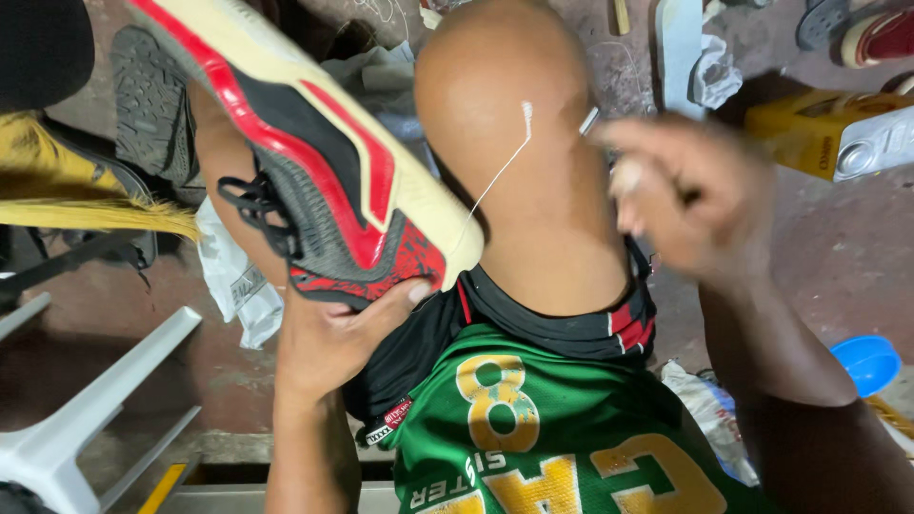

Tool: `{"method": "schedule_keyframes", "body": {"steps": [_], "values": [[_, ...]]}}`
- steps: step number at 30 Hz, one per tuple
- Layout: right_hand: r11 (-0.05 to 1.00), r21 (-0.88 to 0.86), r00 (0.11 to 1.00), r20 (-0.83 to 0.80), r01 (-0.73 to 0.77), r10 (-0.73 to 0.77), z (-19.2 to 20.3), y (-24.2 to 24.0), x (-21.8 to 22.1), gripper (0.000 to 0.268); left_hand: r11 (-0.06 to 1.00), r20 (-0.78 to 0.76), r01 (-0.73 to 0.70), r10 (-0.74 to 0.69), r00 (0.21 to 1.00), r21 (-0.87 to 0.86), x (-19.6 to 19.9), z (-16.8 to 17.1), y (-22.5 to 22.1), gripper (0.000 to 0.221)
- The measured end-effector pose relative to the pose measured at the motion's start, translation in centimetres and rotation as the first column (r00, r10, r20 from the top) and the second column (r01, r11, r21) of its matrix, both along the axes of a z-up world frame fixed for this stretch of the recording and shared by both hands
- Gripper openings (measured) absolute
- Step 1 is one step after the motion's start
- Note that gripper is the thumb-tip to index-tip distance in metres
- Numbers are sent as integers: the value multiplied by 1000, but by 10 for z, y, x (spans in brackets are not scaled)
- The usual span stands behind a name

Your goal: The person stitches the sole of a sneaker using a curved needle and thread, pulling the thread through the rubber and material multiple times while holding the shoe on their lap.

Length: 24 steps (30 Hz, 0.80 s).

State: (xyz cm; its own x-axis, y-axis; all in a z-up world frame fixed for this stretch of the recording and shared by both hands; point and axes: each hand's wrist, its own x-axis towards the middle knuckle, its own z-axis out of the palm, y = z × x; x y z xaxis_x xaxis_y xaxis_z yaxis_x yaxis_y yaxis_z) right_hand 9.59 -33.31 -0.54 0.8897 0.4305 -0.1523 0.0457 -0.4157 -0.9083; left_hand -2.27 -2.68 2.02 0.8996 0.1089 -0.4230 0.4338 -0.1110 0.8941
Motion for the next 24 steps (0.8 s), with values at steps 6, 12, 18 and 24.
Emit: {"method": "schedule_keyframes", "body": {"steps": [6, 12, 18, 24], "values": [[927, -124, 895, 244, -353, 373, 53, 59, -21, 35, 995, 36, 96, -96, 995, 13, 3, -4, 3, 32], [890, -307, 874, 250, -337, 417, 60, 72, -29, 40, 995, 120, 101, -101, 988, -1, 1, -10, 4, 26], [868, -384, 873, 240, -316, 424, 64, 75, -33, 38, 994, 166, 111, -112, 980, 17, 2, -10, 7, 26], [827, -469, 832, 288, -309, 474, 67, 79, -31, 37, 994, 172, 110, -113, 979, 26, 2, -10, 7, 28]]}}
